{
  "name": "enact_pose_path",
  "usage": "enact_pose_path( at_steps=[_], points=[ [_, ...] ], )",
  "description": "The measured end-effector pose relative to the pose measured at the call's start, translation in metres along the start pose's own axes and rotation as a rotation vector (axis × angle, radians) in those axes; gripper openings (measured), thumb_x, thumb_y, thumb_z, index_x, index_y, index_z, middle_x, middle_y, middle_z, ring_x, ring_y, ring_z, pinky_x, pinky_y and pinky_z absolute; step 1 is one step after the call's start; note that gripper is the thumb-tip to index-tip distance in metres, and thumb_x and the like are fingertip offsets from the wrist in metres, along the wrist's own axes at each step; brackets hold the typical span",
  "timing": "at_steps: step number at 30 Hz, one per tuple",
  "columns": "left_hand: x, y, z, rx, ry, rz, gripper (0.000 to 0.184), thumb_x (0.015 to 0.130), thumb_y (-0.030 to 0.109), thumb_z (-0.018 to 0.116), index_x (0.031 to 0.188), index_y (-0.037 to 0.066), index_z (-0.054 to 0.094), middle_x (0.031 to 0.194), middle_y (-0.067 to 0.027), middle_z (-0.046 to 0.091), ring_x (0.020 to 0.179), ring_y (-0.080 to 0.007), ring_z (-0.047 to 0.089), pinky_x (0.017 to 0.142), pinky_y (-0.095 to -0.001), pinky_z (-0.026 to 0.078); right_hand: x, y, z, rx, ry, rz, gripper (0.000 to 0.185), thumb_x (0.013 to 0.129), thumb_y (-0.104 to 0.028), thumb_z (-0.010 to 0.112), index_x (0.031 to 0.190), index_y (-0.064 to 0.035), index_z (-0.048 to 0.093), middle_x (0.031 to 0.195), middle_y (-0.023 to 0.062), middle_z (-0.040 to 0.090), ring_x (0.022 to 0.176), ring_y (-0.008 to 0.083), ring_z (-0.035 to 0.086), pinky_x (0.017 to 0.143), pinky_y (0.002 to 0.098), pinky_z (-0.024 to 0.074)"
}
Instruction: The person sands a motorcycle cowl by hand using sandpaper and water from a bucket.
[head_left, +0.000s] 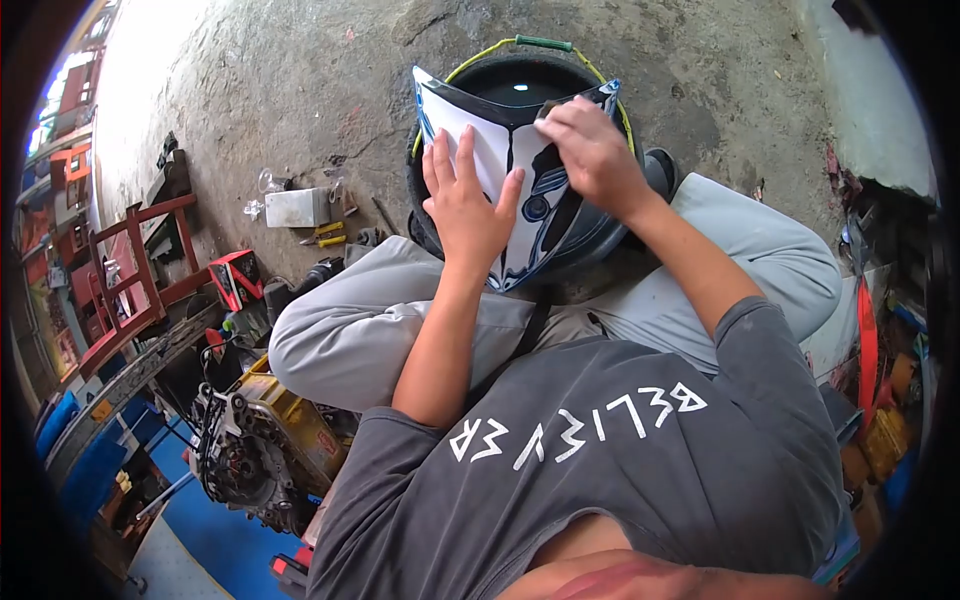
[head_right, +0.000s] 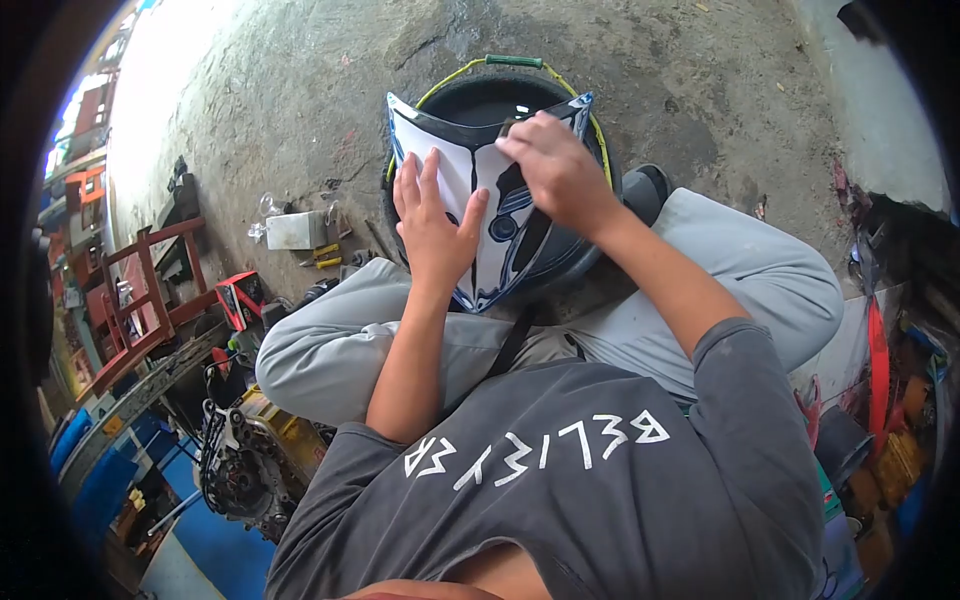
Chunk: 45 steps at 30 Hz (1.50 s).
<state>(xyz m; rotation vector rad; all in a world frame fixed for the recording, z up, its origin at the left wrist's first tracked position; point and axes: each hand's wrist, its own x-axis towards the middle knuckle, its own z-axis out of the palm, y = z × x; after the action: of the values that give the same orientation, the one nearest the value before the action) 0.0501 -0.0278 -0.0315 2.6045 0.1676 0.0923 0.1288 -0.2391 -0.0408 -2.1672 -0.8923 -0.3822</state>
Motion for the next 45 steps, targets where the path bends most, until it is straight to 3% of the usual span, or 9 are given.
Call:
enact_pose_path(
  at_steps=[4,11,14,22,26,28,34,39,45],
  points=[
    [-0.005,0.012,-0.011,0.011,-0.045,-0.036,0.089,0.093,0.045,0.082,0.165,0.011,0.042,0.170,-0.0267,0.036,0.158,-0.0458,0.032,0.112,-0.0637,0.044,-0.001,0.026,-0.002,-0.052,0.077,0.281,0.031,0.093,0.002,0.064,0.121,-0.0033,0.074,0.118,0.0137,0.070,0.114,0.0366,0.064,0.104,0.0483,0.0505],
    [-0.017,0.018,-0.017,-0.047,-0.107,-0.055,0.101,0.086,0.045,0.089,0.165,0.007,0.040,0.171,-0.0302,0.030,0.160,-0.0498,0.026,0.116,-0.0630,0.044,-0.007,0.035,0.002,-0.104,0.072,0.266,0.029,0.094,-0.017,0.073,0.120,-0.0039,0.075,0.123,0.0130,0.068,0.119,0.0368,0.061,0.106,0.0492,0.0480],
    [-0.020,0.015,-0.013,-0.035,-0.103,-0.029,0.105,0.083,0.041,0.091,0.166,0.008,0.037,0.170,-0.0327,0.029,0.157,-0.0542,0.026,0.099,-0.0709,0.051,-0.004,0.029,0.002,-0.102,0.085,0.325,0.033,0.093,-0.022,0.076,0.120,-0.0022,0.075,0.121,0.0148,0.067,0.120,0.0388,0.060,0.107,0.0489,0.0476],
    [-0.024,0.011,0.002,0.098,-0.081,-0.020,0.111,0.087,0.061,0.081,0.170,0.006,0.031,0.173,-0.0348,0.024,0.160,-0.0567,0.022,0.111,-0.0780,0.039,0.005,0.004,0.002,-0.136,-0.030,0.152,0.039,0.094,-0.028,0.078,0.122,-0.0005,0.074,0.127,0.0163,0.070,0.119,0.0398,0.060,0.107,0.0475,0.0495],
    [-0.025,0.006,-0.001,0.063,-0.029,0.032,0.110,0.082,0.059,0.087,0.166,0.004,0.040,0.170,-0.0358,0.031,0.157,-0.0561,0.031,0.111,-0.0753,0.041,0.005,0.019,-0.019,-0.129,-0.151,0.270,0.040,0.096,-0.034,0.077,0.122,-0.0029,0.075,0.127,0.0147,0.074,0.117,0.0399,0.062,0.105,0.0467,0.0525],
    [-0.029,0.006,-0.010,0.043,0.045,0.091,0.107,0.078,0.057,0.092,0.159,0.000,0.051,0.165,-0.0334,0.042,0.156,-0.0521,0.036,0.121,-0.0641,0.039,0.008,0.011,-0.030,-0.106,-0.248,0.280,0.041,0.096,-0.036,0.077,0.122,-0.0032,0.076,0.126,0.0150,0.074,0.119,0.0399,0.062,0.106,0.0465,0.0523],
    [-0.028,0.001,-0.044,0.058,0.091,0.298,0.101,0.071,0.051,0.097,0.154,0.006,0.060,0.166,-0.0233,0.047,0.158,-0.0499,0.036,0.126,-0.0539,0.037,0.005,-0.019,-0.051,0.051,-0.321,0.282,0.035,0.096,-0.031,0.079,0.115,-0.0020,0.075,0.115,0.0162,0.076,0.109,0.0339,0.068,0.100,0.0441,0.0537],
    [-0.004,0.007,-0.098,-0.371,0.135,0.354,0.065,0.086,0.036,0.090,0.141,0.007,0.072,0.146,-0.0188,0.069,0.145,-0.0357,0.059,0.121,-0.0467,0.046,0.016,-0.074,-0.092,0.090,-0.308,0.434,0.034,0.095,-0.030,0.082,0.108,0.0002,0.073,0.103,0.0147,0.075,0.094,0.0260,0.069,0.089,0.0386,0.0542],
    [0.029,0.029,-0.148,-0.150,0.306,0.546,0.061,0.089,0.042,0.085,0.141,0.013,0.072,0.150,-0.0215,0.063,0.141,-0.0413,0.059,0.117,-0.0500,0.049,0.033,-0.133,-0.111,0.340,-0.192,0.468,0.030,0.098,-0.029,0.081,0.093,-0.0012,0.070,0.077,-0.0013,0.063,0.074,0.0089,0.054,0.067,0.0302,0.0454]
  ],
)
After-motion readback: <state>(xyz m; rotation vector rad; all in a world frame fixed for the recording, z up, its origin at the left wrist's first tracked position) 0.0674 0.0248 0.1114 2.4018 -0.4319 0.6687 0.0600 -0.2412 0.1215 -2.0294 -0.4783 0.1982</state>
